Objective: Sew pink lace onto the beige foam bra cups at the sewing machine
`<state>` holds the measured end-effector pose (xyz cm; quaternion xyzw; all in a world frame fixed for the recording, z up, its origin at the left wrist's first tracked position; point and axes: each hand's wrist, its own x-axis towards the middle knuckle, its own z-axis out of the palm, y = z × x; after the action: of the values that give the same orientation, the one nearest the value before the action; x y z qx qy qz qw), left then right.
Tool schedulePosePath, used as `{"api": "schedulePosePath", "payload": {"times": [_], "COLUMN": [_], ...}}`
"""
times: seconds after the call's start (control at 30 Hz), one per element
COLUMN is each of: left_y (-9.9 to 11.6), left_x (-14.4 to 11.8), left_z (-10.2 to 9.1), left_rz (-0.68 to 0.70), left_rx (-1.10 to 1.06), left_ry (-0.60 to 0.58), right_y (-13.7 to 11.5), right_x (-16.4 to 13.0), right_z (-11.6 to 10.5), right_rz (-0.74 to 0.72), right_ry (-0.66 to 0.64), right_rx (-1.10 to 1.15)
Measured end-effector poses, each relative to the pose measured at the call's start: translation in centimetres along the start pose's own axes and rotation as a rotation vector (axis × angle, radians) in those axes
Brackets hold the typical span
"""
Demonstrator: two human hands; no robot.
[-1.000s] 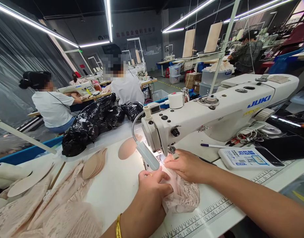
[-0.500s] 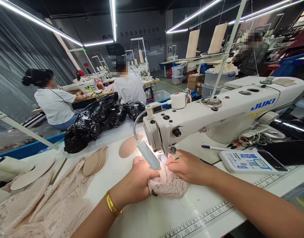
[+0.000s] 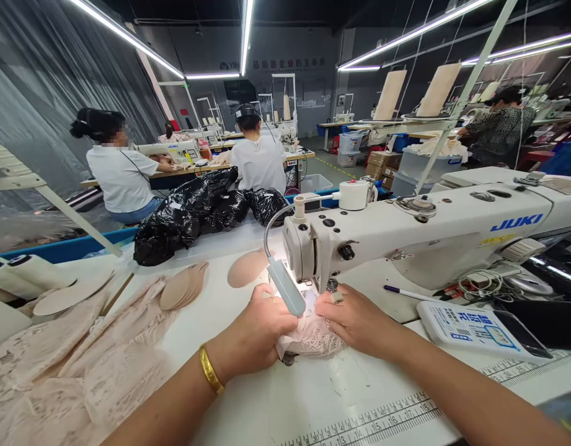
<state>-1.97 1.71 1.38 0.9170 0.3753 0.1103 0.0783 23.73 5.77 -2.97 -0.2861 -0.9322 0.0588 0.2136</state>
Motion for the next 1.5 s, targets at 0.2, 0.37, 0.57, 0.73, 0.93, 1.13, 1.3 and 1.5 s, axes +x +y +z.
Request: {"api": "schedulePosePath", "payload": {"times": [0.2, 0.37, 0.57, 0.73, 0.93, 1.13, 1.3, 1.5], "left_y": [-0.5, -0.3, -0.5, 0.3, 2.8, 3.2, 2.4, 1.5], "left_x": [0.6, 0.9, 0.6, -0.1, 0.1, -0.1, -1.2, -0.5], "left_z": [0.0, -0.2, 0.0, -0.6, -0.2, -0.9, -2.6, -1.9], "left_rz": [-0.032, -0.019, -0.070, -0.131, -0.348, -0.333, -0.249, -0.143], "left_rx": [-0.029, -0.082, -0.096, -0.064, 0.120, 0.025, -0.118, -0.126], "left_ry": [-0.025, 0.005, -0.037, -0.070, -0.140, -0.216, -0.297, -0.261], "right_y": [0.2, 0.5, 0.5, -1.0, -2.3, -0.7, 1.0, 1.6], "right_x": [0.1, 0.2, -0.2, -0.3, 0.6, 0.4, 0.0, -0.3], "right_z": [0.3, 0.7, 0.6, -0.3, 0.4, 1.5, -1.2, -4.5], "right_rz": [0.008, 0.060, 0.002, -0.173, -0.182, -0.073, -0.076, -0.014], "right_ry": [0.157, 0.170, 0.235, 0.217, 0.059, 0.061, 0.042, -0.179], "right_rx": [-0.016, 0.013, 0.035, 0.119, 0.085, -0.163, 0.002, 0.322]}}
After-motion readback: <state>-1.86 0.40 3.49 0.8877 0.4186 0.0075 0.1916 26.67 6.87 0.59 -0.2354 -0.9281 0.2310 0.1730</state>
